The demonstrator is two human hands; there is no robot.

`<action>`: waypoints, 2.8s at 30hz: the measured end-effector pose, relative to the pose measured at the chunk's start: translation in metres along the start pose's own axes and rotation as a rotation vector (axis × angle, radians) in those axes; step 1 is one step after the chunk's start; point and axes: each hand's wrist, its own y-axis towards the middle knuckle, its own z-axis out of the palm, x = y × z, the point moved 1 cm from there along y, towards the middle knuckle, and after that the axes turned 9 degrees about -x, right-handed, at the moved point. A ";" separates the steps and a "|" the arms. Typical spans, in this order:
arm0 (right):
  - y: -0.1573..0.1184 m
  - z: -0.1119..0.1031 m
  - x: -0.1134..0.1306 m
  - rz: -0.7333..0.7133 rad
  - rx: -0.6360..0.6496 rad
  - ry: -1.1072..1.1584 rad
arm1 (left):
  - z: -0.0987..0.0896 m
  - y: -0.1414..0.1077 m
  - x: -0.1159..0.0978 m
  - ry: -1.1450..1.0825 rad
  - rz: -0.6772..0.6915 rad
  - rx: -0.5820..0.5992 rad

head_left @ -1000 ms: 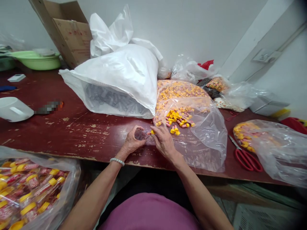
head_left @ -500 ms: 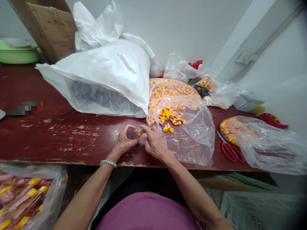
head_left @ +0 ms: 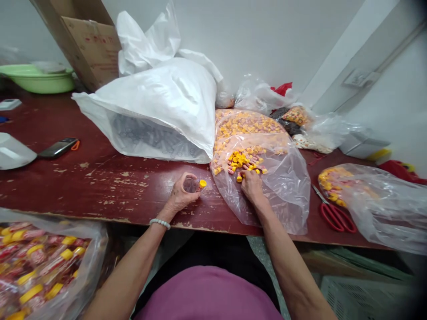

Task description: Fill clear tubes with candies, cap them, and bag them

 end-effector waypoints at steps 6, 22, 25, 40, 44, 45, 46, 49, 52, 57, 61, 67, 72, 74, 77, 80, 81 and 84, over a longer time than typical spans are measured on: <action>-0.016 -0.030 0.040 -0.127 -0.216 0.463 | 0.000 0.000 -0.005 0.025 0.013 -0.005; -0.024 -0.047 0.127 -0.696 0.086 0.314 | 0.000 0.002 0.010 0.016 0.121 0.021; -0.025 -0.045 0.125 -0.611 -0.011 0.509 | 0.000 0.001 0.009 -0.009 0.088 0.030; -0.011 -0.022 0.060 -0.146 -0.093 0.121 | 0.004 0.000 0.006 -0.059 0.014 0.022; -0.006 0.001 0.027 -0.058 0.019 -0.087 | 0.003 0.000 0.005 -0.034 0.012 0.004; -0.006 0.005 0.023 -0.055 0.012 -0.074 | 0.003 0.000 0.005 -0.033 0.015 0.009; -0.005 0.006 0.021 -0.053 -0.003 -0.060 | 0.003 0.000 0.005 -0.035 0.018 0.013; -0.006 -0.003 0.029 -0.042 -0.105 0.068 | 0.003 0.000 0.004 -0.034 0.007 0.014; -0.013 -0.026 0.058 -0.140 -0.170 0.418 | 0.003 -0.001 0.000 -0.043 -0.034 0.017; -0.032 -0.053 0.118 -0.463 -0.074 0.688 | 0.000 0.000 -0.002 0.026 0.026 0.028; -0.036 -0.052 0.134 -0.574 -0.005 0.660 | -0.001 0.002 0.005 0.061 0.080 0.038; -0.039 -0.051 0.126 -0.521 -0.090 0.593 | -0.001 0.001 0.003 0.104 0.066 0.005; -0.053 -0.043 0.125 -0.635 0.024 0.322 | -0.002 0.001 0.008 0.113 0.111 0.033; -0.046 -0.040 0.114 -0.608 -0.021 0.375 | -0.001 0.002 0.011 0.115 0.104 0.027; -0.018 -0.032 0.071 -0.357 -0.163 0.370 | 0.001 0.002 0.011 0.108 0.095 -0.003; 0.012 -0.017 0.013 -0.094 -0.122 0.037 | 0.001 0.001 0.006 0.089 0.082 0.002; 0.019 -0.011 -0.004 -0.066 -0.109 0.005 | 0.001 0.000 0.004 0.084 0.075 0.012; 0.030 0.004 -0.041 -0.075 -0.071 -0.019 | 0.000 -0.001 0.001 0.070 0.062 0.054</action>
